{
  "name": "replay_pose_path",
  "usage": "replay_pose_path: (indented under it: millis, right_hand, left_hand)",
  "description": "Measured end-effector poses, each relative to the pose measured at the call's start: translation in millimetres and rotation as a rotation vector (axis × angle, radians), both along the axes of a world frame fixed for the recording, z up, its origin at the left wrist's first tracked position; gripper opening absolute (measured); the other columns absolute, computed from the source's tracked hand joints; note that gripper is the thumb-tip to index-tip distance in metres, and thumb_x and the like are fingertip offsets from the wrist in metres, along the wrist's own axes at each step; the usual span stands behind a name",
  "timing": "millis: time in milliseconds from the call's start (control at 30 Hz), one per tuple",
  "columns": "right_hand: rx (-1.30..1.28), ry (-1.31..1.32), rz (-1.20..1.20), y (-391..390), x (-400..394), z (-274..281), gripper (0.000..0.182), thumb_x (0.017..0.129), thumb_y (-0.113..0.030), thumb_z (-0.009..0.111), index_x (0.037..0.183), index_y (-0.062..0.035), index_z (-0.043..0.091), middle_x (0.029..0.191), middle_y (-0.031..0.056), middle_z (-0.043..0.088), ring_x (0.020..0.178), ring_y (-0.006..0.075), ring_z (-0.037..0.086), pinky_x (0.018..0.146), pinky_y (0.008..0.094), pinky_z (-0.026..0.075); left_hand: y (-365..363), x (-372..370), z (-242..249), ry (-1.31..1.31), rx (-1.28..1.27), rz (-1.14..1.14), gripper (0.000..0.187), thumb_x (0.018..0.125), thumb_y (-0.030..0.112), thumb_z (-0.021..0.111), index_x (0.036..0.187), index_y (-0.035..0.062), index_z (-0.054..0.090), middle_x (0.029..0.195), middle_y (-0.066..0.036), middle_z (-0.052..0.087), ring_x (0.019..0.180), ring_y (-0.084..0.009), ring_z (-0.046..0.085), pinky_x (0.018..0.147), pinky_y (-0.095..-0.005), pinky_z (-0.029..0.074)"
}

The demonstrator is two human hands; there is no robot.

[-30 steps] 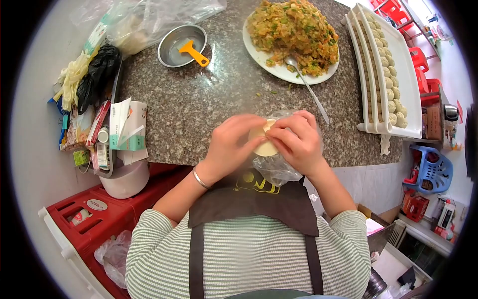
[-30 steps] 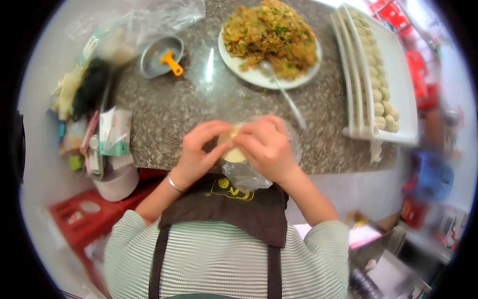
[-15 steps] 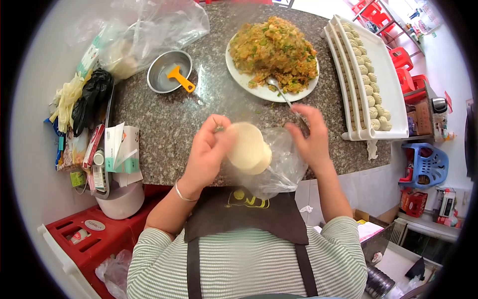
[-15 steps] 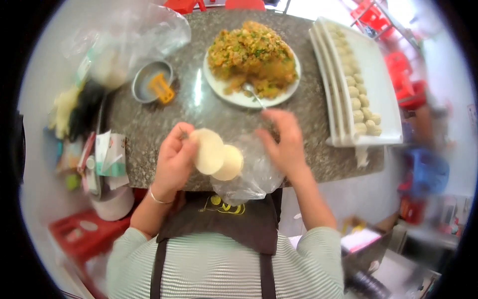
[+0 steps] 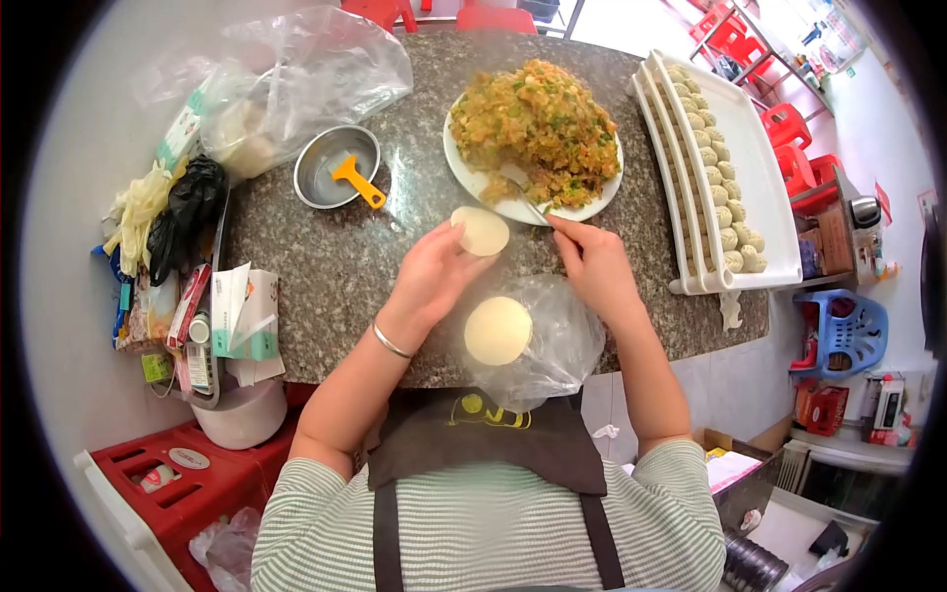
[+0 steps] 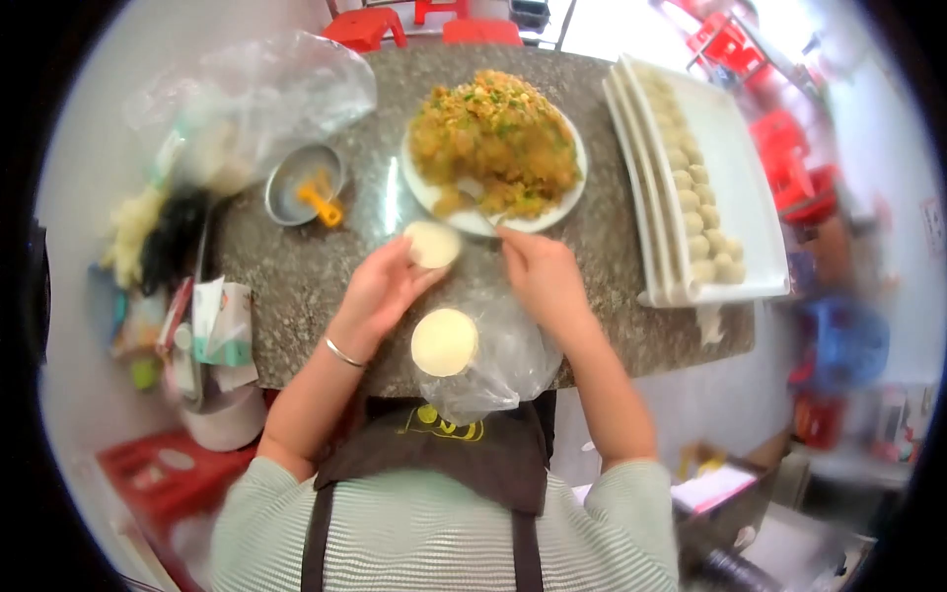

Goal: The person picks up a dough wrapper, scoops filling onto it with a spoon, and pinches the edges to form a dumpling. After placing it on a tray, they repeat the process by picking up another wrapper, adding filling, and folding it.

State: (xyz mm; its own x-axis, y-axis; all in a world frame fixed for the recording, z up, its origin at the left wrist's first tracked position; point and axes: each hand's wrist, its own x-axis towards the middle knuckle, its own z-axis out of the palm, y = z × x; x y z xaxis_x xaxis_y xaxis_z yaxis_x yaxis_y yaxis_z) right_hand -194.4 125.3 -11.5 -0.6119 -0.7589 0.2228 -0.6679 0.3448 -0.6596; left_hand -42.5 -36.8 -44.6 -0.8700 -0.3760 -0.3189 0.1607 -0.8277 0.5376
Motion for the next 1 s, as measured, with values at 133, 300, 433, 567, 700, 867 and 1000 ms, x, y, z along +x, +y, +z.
replay_pose_path:
  millis: [133, 300, 433, 567, 700, 867, 1000]
  right_hand:
    - [-0.004, -0.069, 0.009, 3.5, 7.2, -6.0, 0.026, 0.090, -0.007, 0.060, 0.114, -0.0031, 0.067, 0.082, 0.0182, 0.067, 0.067, 0.0230, 0.063, 0.065, 0.0323, 0.049]
    - [0.031, -0.039, 0.091, 18.7, 32.0, -4.3, 0.030, 0.086, -0.004, 0.060, 0.115, -0.0074, 0.068, 0.087, 0.0188, 0.067, 0.075, 0.0314, 0.066, 0.069, 0.0368, 0.052]
    - [-0.065, -0.186, -0.032, 22.8, 28.9, -8.0, 0.029, 0.089, -0.006, 0.061, 0.116, -0.0048, 0.066, 0.089, 0.0189, 0.068, 0.073, 0.0271, 0.067, 0.068, 0.0344, 0.052]
    - [-0.002, -0.190, 0.043, 21.5, 37.3, -5.6, 0.028, 0.089, -0.006, 0.060, 0.117, -0.0042, 0.066, 0.091, 0.0193, 0.069, 0.071, 0.0252, 0.066, 0.068, 0.0330, 0.052]
    - [-0.064, -0.275, 0.018, 19.5, 33.8, 0.2, 0.030, 0.089, -0.005, 0.061, 0.118, -0.0052, 0.067, 0.084, 0.0132, 0.067, 0.066, 0.0167, 0.059, 0.063, 0.0288, 0.047]
    - [-0.059, -0.159, 0.145, 23.6, 29.5, -3.4, 0.032, 0.089, -0.005, 0.062, 0.120, -0.0070, 0.067, 0.077, 0.0083, 0.064, 0.062, 0.0109, 0.052, 0.059, 0.0260, 0.043]
    - [-0.025, -0.060, -0.045, 24.1, 11.7, 3.4, 0.027, 0.086, -0.004, 0.064, 0.113, -0.0055, 0.069, 0.082, 0.0121, 0.062, 0.067, 0.0225, 0.059, 0.064, 0.0330, 0.048]
  left_hand:
    - [-2.6, -10.8, 18.1, 0.056, 0.020, -0.032, 0.043, 0.102, 0.020, 0.040, 0.137, -0.0053, 0.039, 0.137, -0.020, 0.049, 0.128, -0.0304, 0.047, 0.111, -0.0437, 0.038]
    - [-8.8, -13.2, 13.0, 0.091, 0.056, -0.022, 0.043, 0.103, 0.020, 0.038, 0.138, -0.0046, 0.038, 0.139, -0.020, 0.047, 0.129, -0.0300, 0.046, 0.112, -0.0437, 0.038]
    - [2.6, -10.8, 18.7, 0.101, 0.058, 0.013, 0.039, 0.104, 0.021, 0.038, 0.135, -0.0027, 0.043, 0.133, -0.014, 0.053, 0.124, -0.0245, 0.050, 0.106, -0.0390, 0.040]
    - [4.3, -11.4, 6.6, 0.085, -0.018, 0.050, 0.043, 0.102, 0.021, 0.041, 0.137, -0.0050, 0.040, 0.137, -0.018, 0.049, 0.128, -0.0276, 0.048, 0.111, -0.0412, 0.040]
    - [1.9, -7.7, 7.3, 0.077, 0.014, 0.054, 0.043, 0.102, 0.021, 0.042, 0.137, -0.0049, 0.041, 0.137, -0.018, 0.049, 0.128, -0.0276, 0.048, 0.111, -0.0409, 0.040]
    - [-7.5, -8.1, 7.7, 0.100, -0.013, 0.051, 0.037, 0.102, 0.020, 0.042, 0.131, -0.0023, 0.047, 0.130, -0.014, 0.056, 0.120, -0.0241, 0.055, 0.105, -0.0398, 0.043]
    - [-11.8, -11.2, 27.7, 0.070, -0.050, 0.042, 0.036, 0.099, 0.012, 0.049, 0.132, -0.0014, 0.047, 0.128, -0.012, 0.057, 0.117, -0.0217, 0.057, 0.101, -0.0361, 0.046]
